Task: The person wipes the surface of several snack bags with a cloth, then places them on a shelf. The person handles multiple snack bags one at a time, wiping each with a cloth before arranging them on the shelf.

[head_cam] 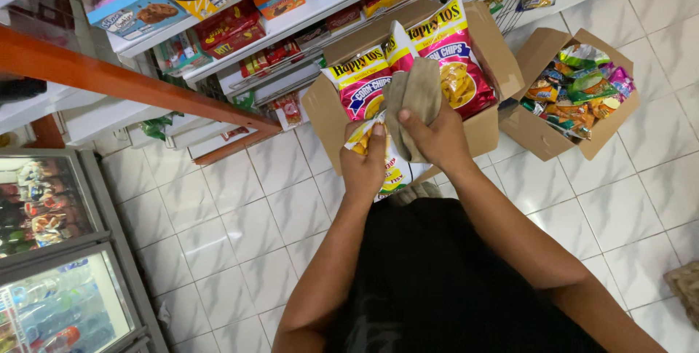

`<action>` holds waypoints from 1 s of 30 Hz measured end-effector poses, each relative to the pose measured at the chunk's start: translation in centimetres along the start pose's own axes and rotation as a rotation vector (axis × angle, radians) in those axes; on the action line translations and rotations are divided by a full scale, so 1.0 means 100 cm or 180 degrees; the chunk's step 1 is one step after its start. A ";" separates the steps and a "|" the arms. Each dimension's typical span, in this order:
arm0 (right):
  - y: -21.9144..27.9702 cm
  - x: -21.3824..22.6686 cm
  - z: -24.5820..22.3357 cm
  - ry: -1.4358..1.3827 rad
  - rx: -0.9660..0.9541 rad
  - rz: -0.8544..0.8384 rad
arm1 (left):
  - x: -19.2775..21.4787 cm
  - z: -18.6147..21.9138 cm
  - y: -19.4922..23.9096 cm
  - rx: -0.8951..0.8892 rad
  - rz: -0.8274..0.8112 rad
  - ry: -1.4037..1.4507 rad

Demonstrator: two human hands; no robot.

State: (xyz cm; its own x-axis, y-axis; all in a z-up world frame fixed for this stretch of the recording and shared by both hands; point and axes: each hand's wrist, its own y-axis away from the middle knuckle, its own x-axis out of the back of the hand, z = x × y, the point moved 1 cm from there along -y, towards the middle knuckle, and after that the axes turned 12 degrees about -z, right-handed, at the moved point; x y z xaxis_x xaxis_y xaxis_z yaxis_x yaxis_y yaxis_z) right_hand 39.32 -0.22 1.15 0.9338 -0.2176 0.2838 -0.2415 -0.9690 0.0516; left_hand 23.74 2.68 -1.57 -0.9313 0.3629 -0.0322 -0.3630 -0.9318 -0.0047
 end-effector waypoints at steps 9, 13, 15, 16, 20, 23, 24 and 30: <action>-0.009 -0.007 0.001 -0.0123 -0.0310 0.0444 | 0.007 0.002 0.001 -0.0144 0.0135 0.0176; -0.014 -0.006 0.030 -0.0745 -0.0783 0.0613 | 0.006 0.000 0.001 -0.0033 0.0135 0.0100; -0.020 -0.004 0.050 -0.1538 -0.0729 0.0558 | 0.003 0.000 0.002 -0.0109 0.0121 0.0195; -0.024 -0.002 0.060 -0.1940 -0.0698 0.0528 | 0.001 0.000 0.002 -0.0151 0.0115 0.0236; -0.031 0.014 0.088 -0.3144 -0.0756 0.0255 | -0.002 0.004 0.003 -0.0168 0.0291 0.0048; -0.015 0.023 0.086 -0.2084 -0.0719 -0.0160 | 0.000 0.006 0.001 0.0195 0.0622 0.0176; -0.005 0.022 0.081 -0.1241 -0.0679 -0.0335 | 0.000 0.005 0.000 0.0315 0.0753 0.0256; 0.017 -0.012 0.034 0.0783 0.0425 -0.0220 | 0.001 0.002 0.001 -0.0177 0.0776 -0.0076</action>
State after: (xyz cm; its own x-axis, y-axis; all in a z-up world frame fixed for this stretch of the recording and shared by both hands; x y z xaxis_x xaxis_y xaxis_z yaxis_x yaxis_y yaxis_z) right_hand 38.68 -2.00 -2.31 0.8509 -0.1314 0.5086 -0.1273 -0.9909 -0.0430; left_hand 23.56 2.59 -1.42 -0.9918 0.1269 -0.0156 -0.1259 -0.9905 -0.0547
